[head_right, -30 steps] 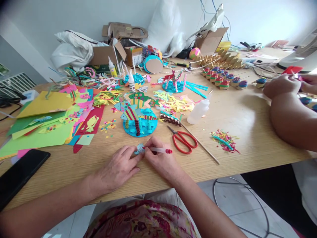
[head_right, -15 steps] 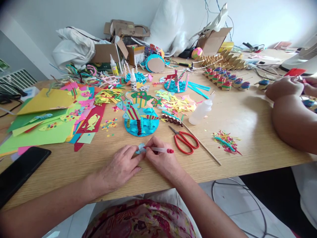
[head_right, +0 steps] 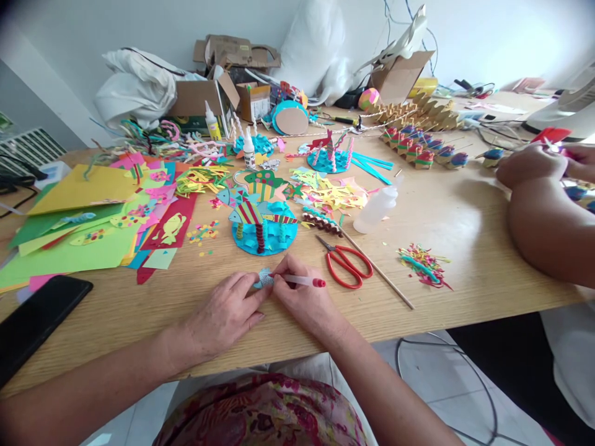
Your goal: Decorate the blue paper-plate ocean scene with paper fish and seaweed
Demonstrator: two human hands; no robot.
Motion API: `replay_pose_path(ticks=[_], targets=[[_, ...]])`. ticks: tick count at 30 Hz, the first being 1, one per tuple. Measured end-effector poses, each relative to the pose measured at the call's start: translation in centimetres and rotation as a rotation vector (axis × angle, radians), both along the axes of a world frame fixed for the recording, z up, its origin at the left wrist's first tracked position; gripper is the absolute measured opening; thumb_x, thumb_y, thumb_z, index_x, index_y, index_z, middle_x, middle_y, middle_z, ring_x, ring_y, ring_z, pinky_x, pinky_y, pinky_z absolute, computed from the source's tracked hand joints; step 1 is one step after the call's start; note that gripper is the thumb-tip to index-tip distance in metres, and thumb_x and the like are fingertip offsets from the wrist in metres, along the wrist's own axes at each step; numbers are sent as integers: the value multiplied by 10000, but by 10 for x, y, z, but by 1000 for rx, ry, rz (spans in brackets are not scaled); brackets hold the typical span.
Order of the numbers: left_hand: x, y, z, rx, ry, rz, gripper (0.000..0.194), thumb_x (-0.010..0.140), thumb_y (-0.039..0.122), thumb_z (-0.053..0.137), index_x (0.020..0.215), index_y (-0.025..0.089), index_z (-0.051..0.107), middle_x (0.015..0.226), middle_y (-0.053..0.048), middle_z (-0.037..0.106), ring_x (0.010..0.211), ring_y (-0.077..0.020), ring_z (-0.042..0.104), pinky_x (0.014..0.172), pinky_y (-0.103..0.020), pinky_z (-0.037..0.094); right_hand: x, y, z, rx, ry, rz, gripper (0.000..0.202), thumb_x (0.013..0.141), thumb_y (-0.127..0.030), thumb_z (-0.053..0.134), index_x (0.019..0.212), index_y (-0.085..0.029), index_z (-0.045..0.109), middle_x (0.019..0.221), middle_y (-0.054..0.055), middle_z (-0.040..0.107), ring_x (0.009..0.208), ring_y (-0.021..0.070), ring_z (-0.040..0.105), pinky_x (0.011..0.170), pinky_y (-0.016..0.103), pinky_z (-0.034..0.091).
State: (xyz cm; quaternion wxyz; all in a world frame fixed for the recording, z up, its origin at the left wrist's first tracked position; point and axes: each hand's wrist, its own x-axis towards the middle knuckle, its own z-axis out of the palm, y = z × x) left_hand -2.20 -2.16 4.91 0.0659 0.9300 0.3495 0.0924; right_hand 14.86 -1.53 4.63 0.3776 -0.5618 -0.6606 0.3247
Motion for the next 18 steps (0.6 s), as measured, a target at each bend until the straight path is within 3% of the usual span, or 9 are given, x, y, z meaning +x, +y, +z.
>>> replay_pose_path(ticks=[18], targets=[[0,0,1,0,25,-3,331,800,238,553,1116,156,497,1021,-79,489,959,-237,453,836,-394,451,0,-1,1,-4,36,5,78,702,-143,456,645,-191,481,562,-41,498,509,92,441,467,204,326]])
